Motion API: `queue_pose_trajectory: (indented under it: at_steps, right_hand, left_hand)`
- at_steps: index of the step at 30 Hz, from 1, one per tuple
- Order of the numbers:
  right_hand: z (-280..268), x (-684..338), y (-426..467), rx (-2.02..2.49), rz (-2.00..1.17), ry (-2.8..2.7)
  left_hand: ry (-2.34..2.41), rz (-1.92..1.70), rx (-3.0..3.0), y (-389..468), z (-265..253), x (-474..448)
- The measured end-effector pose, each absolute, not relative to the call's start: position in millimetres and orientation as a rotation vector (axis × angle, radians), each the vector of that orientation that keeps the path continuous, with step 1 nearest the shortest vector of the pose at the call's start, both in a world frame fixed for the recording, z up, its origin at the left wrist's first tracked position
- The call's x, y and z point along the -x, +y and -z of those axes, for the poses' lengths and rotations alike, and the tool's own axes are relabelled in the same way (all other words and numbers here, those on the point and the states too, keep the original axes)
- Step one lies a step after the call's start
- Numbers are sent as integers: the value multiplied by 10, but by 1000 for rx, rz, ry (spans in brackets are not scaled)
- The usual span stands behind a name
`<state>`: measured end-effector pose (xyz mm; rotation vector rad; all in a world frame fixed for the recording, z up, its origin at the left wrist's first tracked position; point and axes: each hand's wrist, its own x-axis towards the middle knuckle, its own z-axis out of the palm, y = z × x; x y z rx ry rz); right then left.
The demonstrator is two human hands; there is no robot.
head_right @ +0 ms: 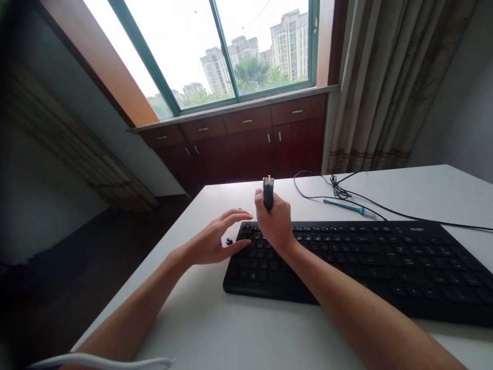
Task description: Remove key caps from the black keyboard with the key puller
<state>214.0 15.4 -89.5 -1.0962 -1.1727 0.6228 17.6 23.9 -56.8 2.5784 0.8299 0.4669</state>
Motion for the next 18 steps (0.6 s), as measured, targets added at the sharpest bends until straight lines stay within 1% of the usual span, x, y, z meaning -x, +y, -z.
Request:
queue_pose_trajectory:
  at_steps: [4,8,10,14,18]
  right_hand:
    - [892,-2134,152,1087,-665,-1156]
    - [899,-2132,152,1082,-690,-1149]
    - [907,-2133,155,1079,-699,-1149]
    - [922,-2133,162,1084,-708,-1139]
    - [923,-2130,159,1089,-713,-1132]
  left_hand:
    - [884,-331,-2620,374,459,69]
    - [891,-120,-2488,455,390,220]
    - [911,-75,-2421,475,383,253]
    - [975,-132,-2404,511,443,266]
    - [1148,-349,-2416,574,620,232]
